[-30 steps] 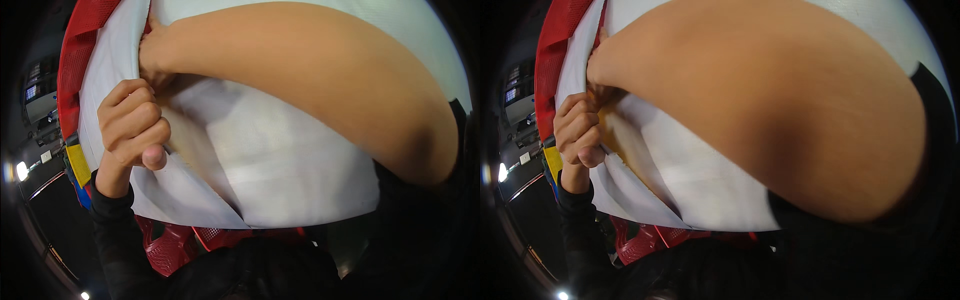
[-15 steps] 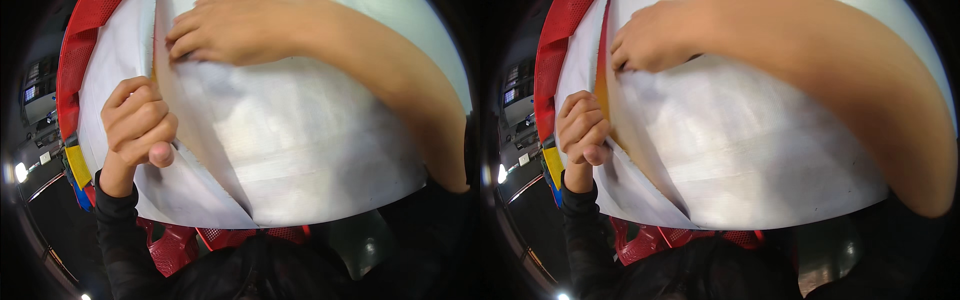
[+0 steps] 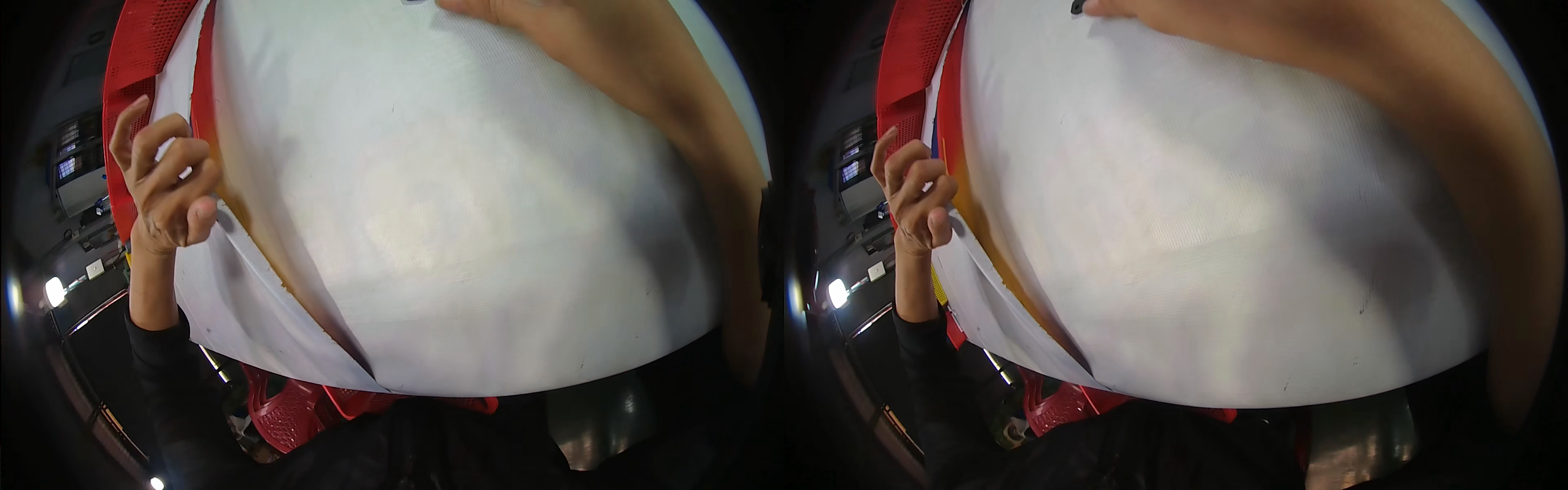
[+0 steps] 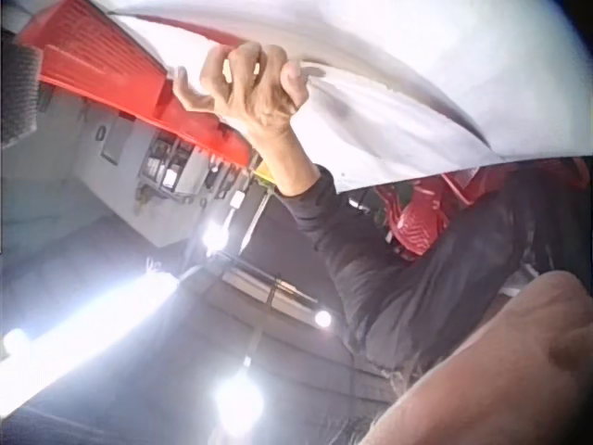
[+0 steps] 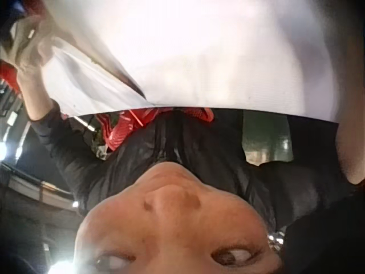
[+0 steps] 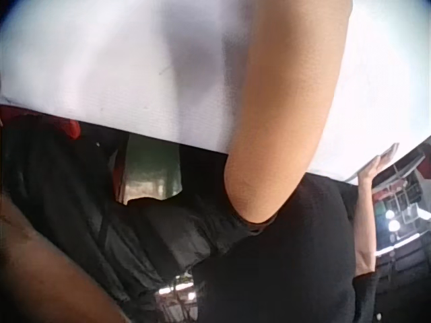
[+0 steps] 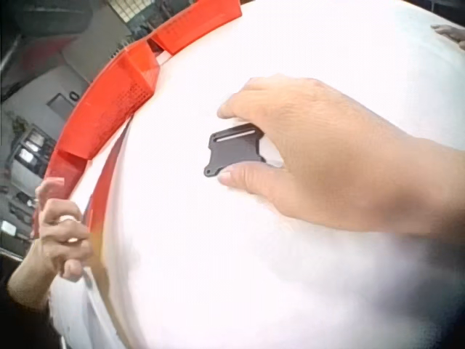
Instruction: The person empties black plastic pieces from a red basket onto a table, checks the pieces by hand, and drops them into a red basket before placing the filled basket back on the table.
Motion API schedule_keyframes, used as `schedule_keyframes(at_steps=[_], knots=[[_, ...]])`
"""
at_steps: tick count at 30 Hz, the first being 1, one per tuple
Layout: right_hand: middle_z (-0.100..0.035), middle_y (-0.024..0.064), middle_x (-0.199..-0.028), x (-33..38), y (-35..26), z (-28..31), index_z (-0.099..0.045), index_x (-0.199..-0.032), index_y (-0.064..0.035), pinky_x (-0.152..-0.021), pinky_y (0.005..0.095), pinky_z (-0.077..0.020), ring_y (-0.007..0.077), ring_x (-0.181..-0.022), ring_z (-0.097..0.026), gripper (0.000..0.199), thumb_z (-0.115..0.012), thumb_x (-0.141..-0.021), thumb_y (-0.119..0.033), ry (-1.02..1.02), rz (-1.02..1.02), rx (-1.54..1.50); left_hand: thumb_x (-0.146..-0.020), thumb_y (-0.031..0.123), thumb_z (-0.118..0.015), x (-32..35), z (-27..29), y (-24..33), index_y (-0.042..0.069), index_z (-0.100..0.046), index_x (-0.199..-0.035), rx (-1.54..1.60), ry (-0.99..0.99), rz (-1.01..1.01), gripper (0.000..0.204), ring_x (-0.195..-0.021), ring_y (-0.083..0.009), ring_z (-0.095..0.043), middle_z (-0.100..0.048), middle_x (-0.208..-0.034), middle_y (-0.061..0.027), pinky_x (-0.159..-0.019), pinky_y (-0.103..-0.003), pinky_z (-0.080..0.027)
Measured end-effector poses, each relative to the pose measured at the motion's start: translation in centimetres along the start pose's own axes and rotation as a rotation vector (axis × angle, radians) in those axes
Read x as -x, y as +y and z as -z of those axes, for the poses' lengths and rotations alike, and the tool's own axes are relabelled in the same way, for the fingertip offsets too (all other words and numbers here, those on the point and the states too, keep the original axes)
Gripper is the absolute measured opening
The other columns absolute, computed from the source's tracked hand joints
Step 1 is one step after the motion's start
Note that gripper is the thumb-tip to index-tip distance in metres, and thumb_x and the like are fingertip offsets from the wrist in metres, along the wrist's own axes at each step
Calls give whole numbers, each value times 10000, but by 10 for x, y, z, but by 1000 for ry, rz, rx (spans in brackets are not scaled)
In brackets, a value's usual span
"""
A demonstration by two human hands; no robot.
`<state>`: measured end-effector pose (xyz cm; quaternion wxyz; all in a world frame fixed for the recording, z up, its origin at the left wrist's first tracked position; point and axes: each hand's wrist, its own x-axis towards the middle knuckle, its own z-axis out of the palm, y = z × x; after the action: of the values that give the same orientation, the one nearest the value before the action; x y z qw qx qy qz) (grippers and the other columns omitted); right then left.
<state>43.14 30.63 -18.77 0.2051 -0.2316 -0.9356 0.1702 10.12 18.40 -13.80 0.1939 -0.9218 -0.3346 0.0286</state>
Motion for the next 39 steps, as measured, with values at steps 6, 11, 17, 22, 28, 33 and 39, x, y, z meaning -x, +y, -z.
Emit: schedule_keyframes(at_steps=[6,11,17,22,28,33,39], knots=[[-576,146,-1155,1,12,-8,-544,-1226,23,-895,343,-463,264,-1040,-565,416,-637,-906,-225,83,-92,-156,-961,233,-353,9,-9,-33,126,-527,-603,-168,69,9,412,-1183,-254,-511,-616,-1015,-47,-1135,-503,-288],[-593,91,-1133,-2,23,-7,-577,-1203,-10,-874,305,-463,212,-1000,-572,350,-641,-899,-171,119,-189,-304,-1033,353,-239,17,-19,-35,124,-597,-739,-185,123,33,516,-1281,-255,-432,-555,-1176,-68,-1116,-481,-339],[-614,25,-1108,-15,34,-27,-618,-1175,-49,-848,260,-462,151,-953,-581,290,-647,-892,-106,164,-318,-559,-1008,351,-404,37,-36,-6,89,-372,-1442,319,119,829,508,-1439,-317,-215,-298,-1527,-150,-1167,-441,-169],[-564,-42,-925,-4,30,-24,-648,-1116,-50,-688,188,-427,41,-769,-495,278,-687,-841,-42,257,-245,-420,-964,349,-474,32,-6,115,140,-299,-1500,564,-188,760,602,-1465,-322,-153,-233,-1570,-110,-1160,-562,-90],[-605,4,-891,4,-40,3,-618,-1129,21,-638,173,-432,41,-768,-561,278,-666,-858,-18,91,-497,-735,-873,72,-593,123,96,265,78,-521,-1313,1172,149,611,446,-1249,-324,-498,-509,-1374,-114,-1064,-455,-370],[-696,83,-906,24,-167,-21,-651,-1083,36,-586,189,-453,60,-682,-588,242,-668,-858,-51,-120,-540,-890,-819,104,-672,220,104,395,28,-531,-1152,687,509,1910,369,-1088,-235,-561,-565,-1199,-140,-819,-330,-452],[-691,120,-940,10,-239,-58,-647,-1116,53,-660,225,-548,117,-746,-648,257,-639,-871,-25,-204,-433,-1014,-799,131,-697,220,70,405,93,-242,-1502,1655,417,2186,839,-1212,-266,-507,-479,-1349,-178,-975,-399,-434]])
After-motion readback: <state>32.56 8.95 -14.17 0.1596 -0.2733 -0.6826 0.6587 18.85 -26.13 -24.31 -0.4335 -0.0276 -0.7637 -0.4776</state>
